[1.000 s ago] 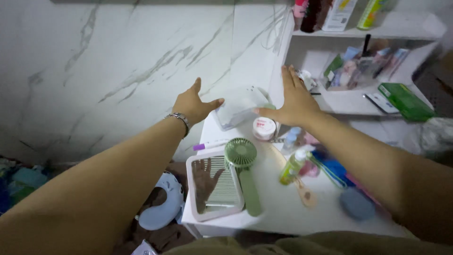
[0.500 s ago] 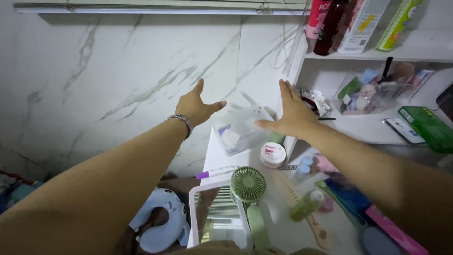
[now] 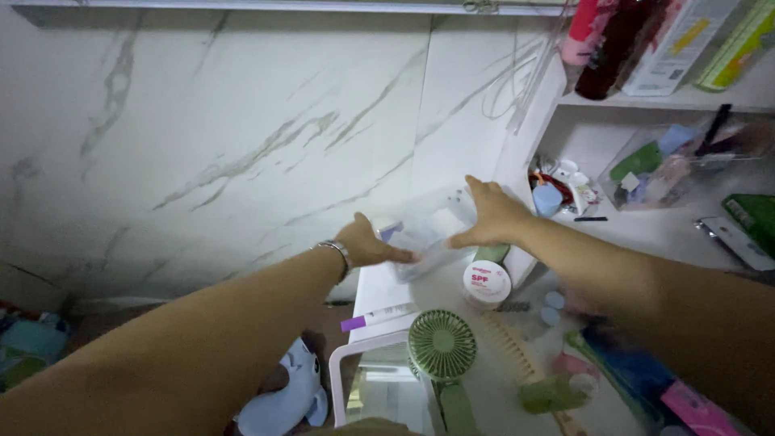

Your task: Organizing skincare products, makeup brushes, and other personal items on a dresser and shelf.

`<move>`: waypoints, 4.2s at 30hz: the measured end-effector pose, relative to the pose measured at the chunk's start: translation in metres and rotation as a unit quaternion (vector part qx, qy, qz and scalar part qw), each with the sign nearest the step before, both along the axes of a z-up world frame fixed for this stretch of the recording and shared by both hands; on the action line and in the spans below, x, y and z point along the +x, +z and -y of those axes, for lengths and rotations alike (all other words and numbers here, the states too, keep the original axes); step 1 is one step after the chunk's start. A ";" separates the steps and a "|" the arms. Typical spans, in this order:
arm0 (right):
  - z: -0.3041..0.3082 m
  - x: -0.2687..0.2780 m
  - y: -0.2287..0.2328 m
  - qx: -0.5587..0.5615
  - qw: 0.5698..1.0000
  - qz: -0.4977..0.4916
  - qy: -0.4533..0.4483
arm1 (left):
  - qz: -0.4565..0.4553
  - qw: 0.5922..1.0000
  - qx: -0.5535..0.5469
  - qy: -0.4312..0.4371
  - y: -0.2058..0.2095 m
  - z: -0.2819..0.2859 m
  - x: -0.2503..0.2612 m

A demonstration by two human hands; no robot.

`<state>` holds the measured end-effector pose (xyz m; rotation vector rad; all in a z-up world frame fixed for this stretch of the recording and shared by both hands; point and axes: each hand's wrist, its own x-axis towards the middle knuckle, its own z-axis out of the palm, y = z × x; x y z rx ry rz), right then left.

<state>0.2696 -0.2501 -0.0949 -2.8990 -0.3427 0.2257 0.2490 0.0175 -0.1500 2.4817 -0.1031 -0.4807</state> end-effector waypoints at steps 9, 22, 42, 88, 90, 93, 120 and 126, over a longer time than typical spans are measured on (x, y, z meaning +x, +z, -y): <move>0.002 0.029 -0.053 -0.036 0.999 -0.008 0.026 | -0.012 0.999 -0.011 0.046 -0.004 0.018 -0.008; -0.010 0.027 -0.024 -0.008 0.993 -0.015 -0.116 | 0.040 0.996 0.057 -0.060 0.009 0.026 0.075; -0.026 -0.008 -0.004 -0.012 0.988 0.135 0.073 | 0.028 0.995 -0.086 0.042 -0.023 0.036 0.056; 0.154 -0.267 0.042 0.069 0.912 0.401 -0.056 | 0.284 0.954 -0.057 -0.076 0.014 0.058 -0.232; 0.167 -0.291 0.040 0.046 0.902 0.425 -0.067 | 0.261 0.963 -0.037 -0.058 0.029 0.065 -0.256; 0.188 -0.345 0.049 0.030 0.889 0.440 -0.121 | 0.281 0.957 -0.053 -0.041 0.035 0.072 -0.299; 0.332 -0.512 -0.005 0.066 0.865 0.204 -0.453 | 0.309 0.898 -0.165 -0.266 0.086 0.330 -0.360; 0.367 -0.484 -0.046 0.073 0.869 0.282 -0.400 | 0.330 0.870 -0.180 -0.320 0.048 0.402 -0.293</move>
